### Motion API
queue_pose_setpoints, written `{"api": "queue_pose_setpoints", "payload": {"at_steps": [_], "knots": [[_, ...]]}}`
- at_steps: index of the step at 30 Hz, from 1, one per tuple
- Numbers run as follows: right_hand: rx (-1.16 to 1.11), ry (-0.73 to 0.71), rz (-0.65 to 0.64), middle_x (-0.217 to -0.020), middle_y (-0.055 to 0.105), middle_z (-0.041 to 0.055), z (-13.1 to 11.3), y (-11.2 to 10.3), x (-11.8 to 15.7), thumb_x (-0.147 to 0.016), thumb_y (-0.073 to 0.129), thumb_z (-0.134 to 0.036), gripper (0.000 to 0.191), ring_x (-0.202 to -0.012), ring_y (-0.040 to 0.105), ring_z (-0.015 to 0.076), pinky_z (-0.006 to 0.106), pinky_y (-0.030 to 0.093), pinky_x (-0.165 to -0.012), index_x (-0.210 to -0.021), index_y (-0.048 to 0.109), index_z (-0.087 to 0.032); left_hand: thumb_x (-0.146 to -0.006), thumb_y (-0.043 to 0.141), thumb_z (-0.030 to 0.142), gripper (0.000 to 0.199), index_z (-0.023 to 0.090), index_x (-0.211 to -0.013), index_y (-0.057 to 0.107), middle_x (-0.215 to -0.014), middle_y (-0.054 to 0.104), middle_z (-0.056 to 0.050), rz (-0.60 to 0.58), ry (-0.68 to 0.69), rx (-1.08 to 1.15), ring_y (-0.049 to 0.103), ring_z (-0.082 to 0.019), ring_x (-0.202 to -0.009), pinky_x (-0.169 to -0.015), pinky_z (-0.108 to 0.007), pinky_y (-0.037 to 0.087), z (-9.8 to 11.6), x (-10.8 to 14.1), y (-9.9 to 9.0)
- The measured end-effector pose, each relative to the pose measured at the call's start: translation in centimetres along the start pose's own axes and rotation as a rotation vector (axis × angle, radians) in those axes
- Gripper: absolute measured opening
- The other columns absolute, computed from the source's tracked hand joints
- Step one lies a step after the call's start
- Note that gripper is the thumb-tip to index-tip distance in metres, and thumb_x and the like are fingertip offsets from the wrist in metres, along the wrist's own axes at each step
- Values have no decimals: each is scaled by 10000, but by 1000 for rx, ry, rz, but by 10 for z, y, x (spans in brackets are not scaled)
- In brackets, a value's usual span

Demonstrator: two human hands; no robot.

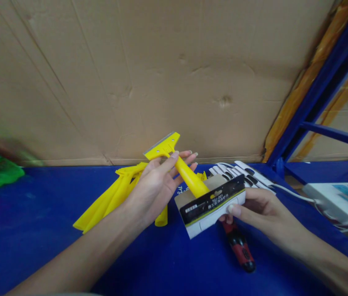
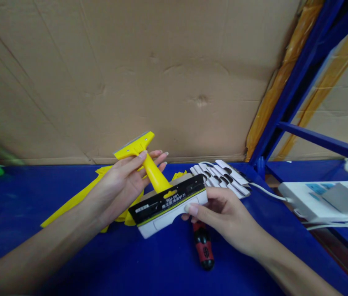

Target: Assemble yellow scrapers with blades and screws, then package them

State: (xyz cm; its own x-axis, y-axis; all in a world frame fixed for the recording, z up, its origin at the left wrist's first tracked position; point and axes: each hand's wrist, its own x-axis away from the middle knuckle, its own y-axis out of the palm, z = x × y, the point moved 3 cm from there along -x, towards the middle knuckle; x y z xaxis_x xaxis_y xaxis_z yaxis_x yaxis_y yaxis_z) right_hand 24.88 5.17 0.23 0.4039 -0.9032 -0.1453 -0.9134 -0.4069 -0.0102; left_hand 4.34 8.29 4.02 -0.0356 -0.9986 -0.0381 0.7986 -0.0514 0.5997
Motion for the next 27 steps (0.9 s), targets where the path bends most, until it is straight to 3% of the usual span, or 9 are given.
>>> {"api": "queue_pose_setpoints", "payload": {"at_steps": [7,13,15,18,21,27], "knots": [[-52,17,-21,-768,782,13,5,6,0,-847,842,-390,155,-679,681,124,231,550,-656,-824,830,-237,-991,624,72,54,120,-1002,645,-1234,770,-174,-46,-73,-45,740,-275,-1165,-1052,-431,596,-6,6,3],[-211,72,68,-977,811,49,7,18,2,-855,831,-387,238,-860,750,196,356,607,-832,-1043,796,-246,-982,619,46,93,131,-975,657,-1171,787,-127,8,36,31,735,-255,-1179,-1127,-400,541,-2,6,2],[-253,81,103,-1023,810,41,8,18,2,-840,848,-367,251,-895,755,198,366,608,-860,-1052,772,-256,-979,616,37,107,134,-962,657,-1107,790,-105,32,53,61,722,-255,-1206,-1128,-387,537,-1,7,2],[-225,85,134,-1014,809,35,11,14,2,-842,849,-372,211,-879,752,186,337,608,-841,-974,747,-243,-958,654,55,72,120,-956,686,-1134,787,-130,52,-28,19,700,-257,-1240,-1119,-360,534,-6,12,2],[-183,85,150,-977,807,32,16,10,2,-834,855,-387,226,-833,746,175,297,606,-775,-949,738,-232,-924,731,125,115,112,-1038,737,-1188,789,-147,24,-130,-114,726,-266,-1181,-1024,-329,584,-13,15,3],[-214,111,160,-910,798,22,18,13,-1,-805,875,-415,282,-774,743,167,294,611,-737,-910,698,-222,-927,746,209,108,142,-1006,775,-1002,828,-95,-66,-165,-229,784,-201,-864,-787,-255,618,-14,16,5]]}}
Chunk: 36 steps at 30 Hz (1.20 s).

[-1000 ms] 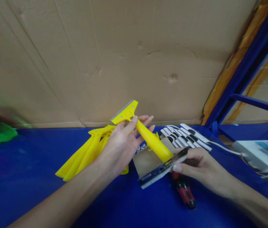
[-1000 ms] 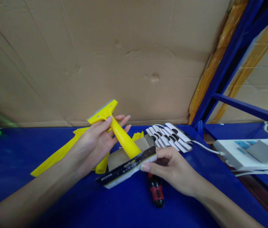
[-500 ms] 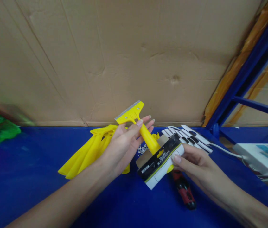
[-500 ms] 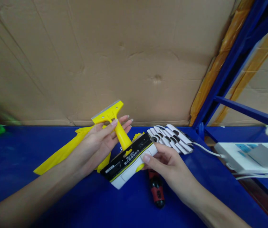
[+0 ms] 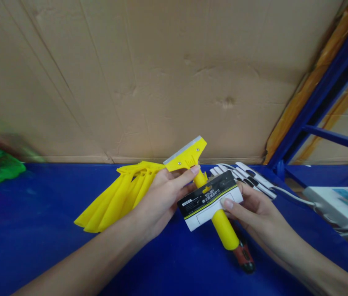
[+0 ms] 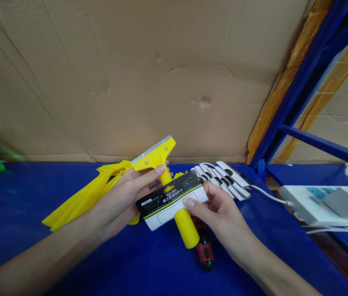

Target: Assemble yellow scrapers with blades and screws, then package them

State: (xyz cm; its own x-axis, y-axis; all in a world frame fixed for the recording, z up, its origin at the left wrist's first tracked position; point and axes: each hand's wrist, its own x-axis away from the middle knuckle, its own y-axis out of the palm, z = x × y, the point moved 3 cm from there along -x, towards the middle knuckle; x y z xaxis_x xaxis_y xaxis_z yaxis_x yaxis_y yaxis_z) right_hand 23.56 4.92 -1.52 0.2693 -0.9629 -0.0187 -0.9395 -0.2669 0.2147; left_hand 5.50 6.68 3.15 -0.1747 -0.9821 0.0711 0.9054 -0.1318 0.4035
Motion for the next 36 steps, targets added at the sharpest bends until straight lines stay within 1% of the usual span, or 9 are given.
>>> {"api": "queue_pose_setpoints", "payload": {"at_steps": [7,12,16,19,22,25,28,31,36], "knots": [[-8,11,50,-878,794,20,-4,5,0,-753,909,-417,318,-748,734,176,312,605,-720,-822,669,-221,-708,929,186,312,157,-976,773,-966,826,-79,70,45,-150,759,-200,-808,-727,-264,593,5,-2,-5],[-16,-15,81,-848,795,22,-7,6,-1,-724,926,-419,341,-736,733,183,322,605,-708,-786,656,-221,-737,914,270,220,162,-909,828,-858,829,-81,-97,-40,-170,749,-196,-750,-669,-245,566,4,-4,-6],[-41,-56,112,-807,791,9,-12,9,-1,-712,938,-380,349,-733,737,180,316,608,-714,-720,626,-224,-813,857,405,256,150,-826,833,-772,814,-92,-148,-158,-187,729,-180,-683,-632,-230,545,3,-3,-7],[-64,-81,154,-795,779,4,-16,9,-4,-712,939,-360,315,-741,731,177,318,611,-737,-739,655,-227,-937,685,543,430,140,-1019,814,-988,824,-140,-145,-211,-47,763,-235,-876,-746,-280,581,3,-2,-5],[-137,-102,205,-857,791,16,-22,8,-8,-721,931,-340,267,-805,742,196,339,621,-778,-769,691,-232,-920,660,627,568,194,-1288,682,-1306,737,-157,-150,-143,135,706,-333,-1157,-876,-406,599,1,2,-2],[-181,-120,254,-944,810,29,-28,9,-15,-719,929,-330,240,-888,761,225,381,628,-850,-812,726,-241,-848,823,470,650,219,-1385,557,-1329,712,-168,-254,-124,97,699,-354,-1170,-929,-475,591,-7,10,2],[-173,-165,292,-986,817,29,-37,9,-22,-726,923,-334,229,-944,767,234,403,622,-909,-822,734,-247,-811,875,198,777,218,-1454,440,-1019,785,-102,-251,-153,-25,753,-247,-973,-894,-397,601,-14,18,2],[-170,-192,317,-997,820,18,-44,9,-28,-727,922,-317,220,-966,771,230,398,626,-919,-797,722,-256,-805,852,109,903,231,-1522,317,-818,761,-13,-226,-151,-65,756,-192,-810,-837,-365,613,-13,22,-2],[-197,-285,341,-911,821,8,-47,17,-34,-706,928,-280,235,-912,787,239,425,646,-896,-732,698,-242,-783,877,161,705,208,-1350,461,-1020,755,-35,-170,-115,-92,745,-177,-970,-954,-353,576,-8,21,-8]]}}
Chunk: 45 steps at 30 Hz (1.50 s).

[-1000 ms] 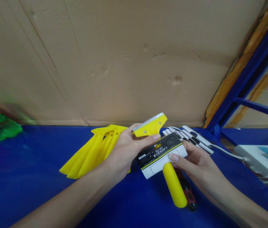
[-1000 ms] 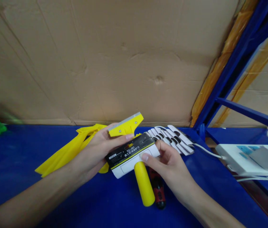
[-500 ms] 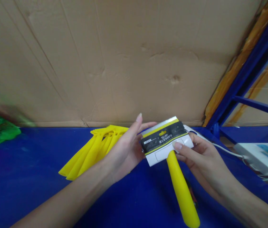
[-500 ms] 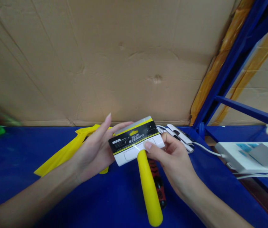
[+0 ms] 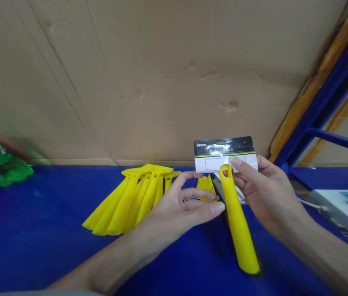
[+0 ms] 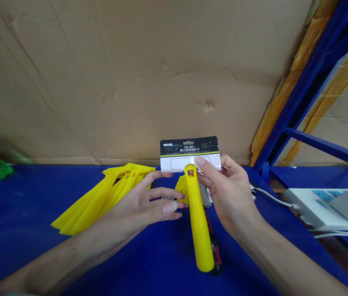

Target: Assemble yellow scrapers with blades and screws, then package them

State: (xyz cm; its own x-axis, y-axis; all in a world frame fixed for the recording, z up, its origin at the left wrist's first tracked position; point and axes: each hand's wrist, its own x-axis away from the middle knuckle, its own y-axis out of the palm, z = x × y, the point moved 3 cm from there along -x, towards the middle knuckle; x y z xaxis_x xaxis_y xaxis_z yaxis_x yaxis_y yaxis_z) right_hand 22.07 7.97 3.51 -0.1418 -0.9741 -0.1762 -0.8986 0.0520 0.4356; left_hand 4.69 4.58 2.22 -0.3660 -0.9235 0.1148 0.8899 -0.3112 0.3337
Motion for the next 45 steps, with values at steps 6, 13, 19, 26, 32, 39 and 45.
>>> {"api": "queue_pose_setpoints", "payload": {"at_steps": [6,13,19,26,32,39,45], "knots": [[-58,35,-75,-933,829,10,11,26,9,-743,904,-254,199,-914,791,217,423,631,-952,-784,711,-231,-708,898,96,690,209,-1231,463,-922,719,6,-27,-14,-26,709,-116,-865,-836,-267,568,-7,5,-3],[-23,46,-107,-952,814,8,19,42,6,-726,916,-263,295,-948,774,196,335,644,-855,-750,625,-224,-671,876,130,693,277,-1174,423,-937,647,67,-12,51,-8,704,-114,-756,-745,-284,559,-9,23,-27],[-45,4,-36,-796,797,-57,21,61,-6,-545,996,-204,639,-745,764,163,237,619,-627,-999,556,-303,-723,813,89,609,298,-1183,472,-1013,595,56,-60,161,-264,676,-103,-800,-762,-277,570,28,41,-74],[61,46,-142,-805,779,-14,38,114,-6,-560,965,-224,678,-639,728,179,288,607,-574,-1146,627,-268,-926,700,239,393,297,-1257,497,-1059,652,10,177,515,-895,716,-170,-1004,-821,-274,599,68,69,-121],[98,-23,-189,-718,752,-30,66,155,-10,-590,928,-251,543,-602,710,191,307,571,-531,-1046,633,-279,-1033,535,234,335,308,-1358,566,-1162,718,-34,256,653,-1530,713,-216,-1008,-858,-354,574,74,89,-136],[215,-50,-314,-745,736,-24,93,179,-15,-595,926,-348,385,-612,661,157,303,540,-564,-868,672,-249,-1020,508,191,431,283,-1437,573,-1083,675,-69,294,536,-1813,699,-241,-814,-761,-429,603,68,93,-153],[184,-11,-318,-723,730,-40,94,180,-12,-605,914,-302,393,-607,660,156,296,531,-572,-889,646,-258,-991,507,136,443,237,-1421,540,-1273,678,-115,467,598,-1610,712,-309,-1082,-964,-524,587,64,87,-150]]}}
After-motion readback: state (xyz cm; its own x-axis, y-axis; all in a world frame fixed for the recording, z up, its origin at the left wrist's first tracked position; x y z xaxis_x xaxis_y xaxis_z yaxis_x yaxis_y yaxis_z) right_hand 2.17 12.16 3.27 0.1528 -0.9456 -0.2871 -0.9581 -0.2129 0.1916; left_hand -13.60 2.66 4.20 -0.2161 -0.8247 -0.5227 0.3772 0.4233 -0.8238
